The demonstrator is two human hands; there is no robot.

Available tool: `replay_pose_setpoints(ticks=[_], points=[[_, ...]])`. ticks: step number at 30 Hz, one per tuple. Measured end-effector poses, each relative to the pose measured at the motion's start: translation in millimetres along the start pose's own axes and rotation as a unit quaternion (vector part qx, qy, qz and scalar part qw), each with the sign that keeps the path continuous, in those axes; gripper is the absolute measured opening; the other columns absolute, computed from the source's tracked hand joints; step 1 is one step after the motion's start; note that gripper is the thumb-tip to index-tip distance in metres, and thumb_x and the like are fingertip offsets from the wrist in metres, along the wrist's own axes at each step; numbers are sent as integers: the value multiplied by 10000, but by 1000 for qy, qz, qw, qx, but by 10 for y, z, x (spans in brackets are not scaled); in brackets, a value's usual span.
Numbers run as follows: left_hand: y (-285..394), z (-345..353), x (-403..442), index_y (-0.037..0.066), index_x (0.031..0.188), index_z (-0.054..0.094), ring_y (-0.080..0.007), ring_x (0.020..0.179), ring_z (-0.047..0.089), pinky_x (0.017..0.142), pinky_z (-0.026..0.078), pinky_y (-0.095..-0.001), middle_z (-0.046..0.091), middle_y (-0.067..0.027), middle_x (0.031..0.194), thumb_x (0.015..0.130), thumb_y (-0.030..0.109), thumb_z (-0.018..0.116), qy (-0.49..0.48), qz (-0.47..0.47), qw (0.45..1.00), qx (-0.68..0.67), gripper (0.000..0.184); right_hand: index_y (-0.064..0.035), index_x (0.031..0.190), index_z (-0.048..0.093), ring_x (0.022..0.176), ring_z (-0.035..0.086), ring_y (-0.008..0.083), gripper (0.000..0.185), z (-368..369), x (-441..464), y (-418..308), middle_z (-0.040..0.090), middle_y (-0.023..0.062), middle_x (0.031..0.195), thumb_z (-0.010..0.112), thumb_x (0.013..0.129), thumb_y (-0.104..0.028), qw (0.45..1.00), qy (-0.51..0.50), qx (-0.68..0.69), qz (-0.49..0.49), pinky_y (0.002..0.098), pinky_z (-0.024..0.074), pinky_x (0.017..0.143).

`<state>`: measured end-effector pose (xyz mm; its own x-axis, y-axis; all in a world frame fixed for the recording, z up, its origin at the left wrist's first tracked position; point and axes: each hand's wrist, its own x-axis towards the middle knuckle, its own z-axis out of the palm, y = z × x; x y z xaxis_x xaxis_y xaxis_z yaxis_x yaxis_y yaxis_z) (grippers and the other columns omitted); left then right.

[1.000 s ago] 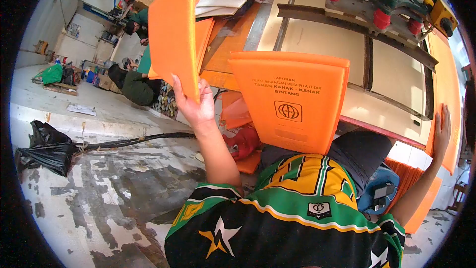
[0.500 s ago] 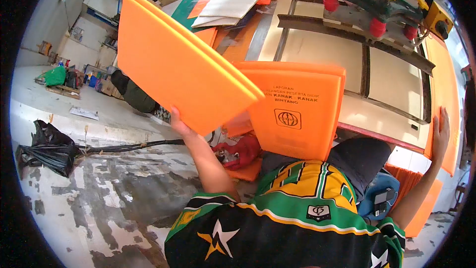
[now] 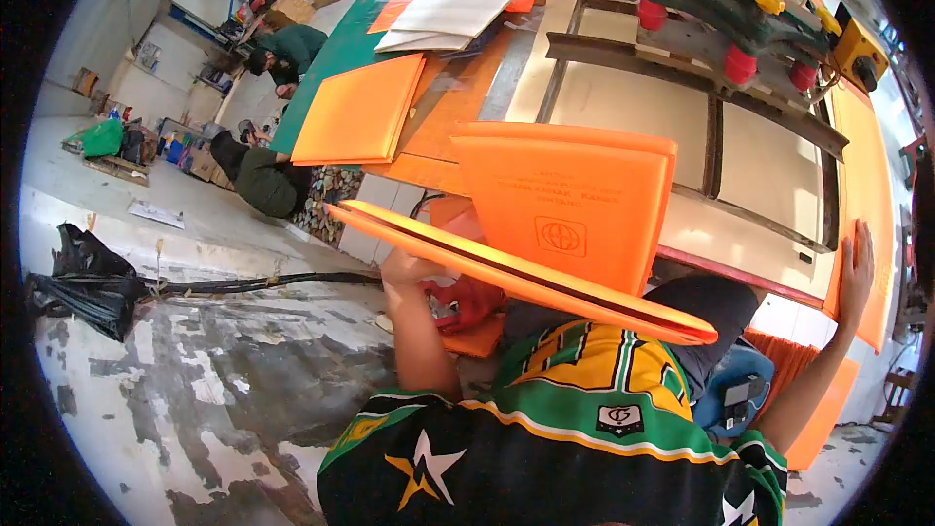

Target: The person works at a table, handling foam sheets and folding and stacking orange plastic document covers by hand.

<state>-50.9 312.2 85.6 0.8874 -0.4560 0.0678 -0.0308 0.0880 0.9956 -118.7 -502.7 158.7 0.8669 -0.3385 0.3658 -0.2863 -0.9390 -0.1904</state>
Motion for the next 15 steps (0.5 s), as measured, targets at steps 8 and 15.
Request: replay_pose_setpoints(ticks=[8,15], points=[[431,604,548,-170,1205,560,-625,1149,498,919,430,-703,511,-503,1128,949,410,569,-221,53,958,-173,634,-39,1422,471,1419,354,270,476,-23,-7,-31,435,131,1497,472,1025,-302,1000,0,8,2,391,256,1170],[433,607,661,-100,1332,493,-593,1213,471,949,441,-664,422,-511,1255,1005,274,506,-348,152,880,-284,497,-56,1427,470,1412,365,273,472,12,2,62,435,120,1500,474,1029,-308,999,-1,37,-20,388,269,1166]])
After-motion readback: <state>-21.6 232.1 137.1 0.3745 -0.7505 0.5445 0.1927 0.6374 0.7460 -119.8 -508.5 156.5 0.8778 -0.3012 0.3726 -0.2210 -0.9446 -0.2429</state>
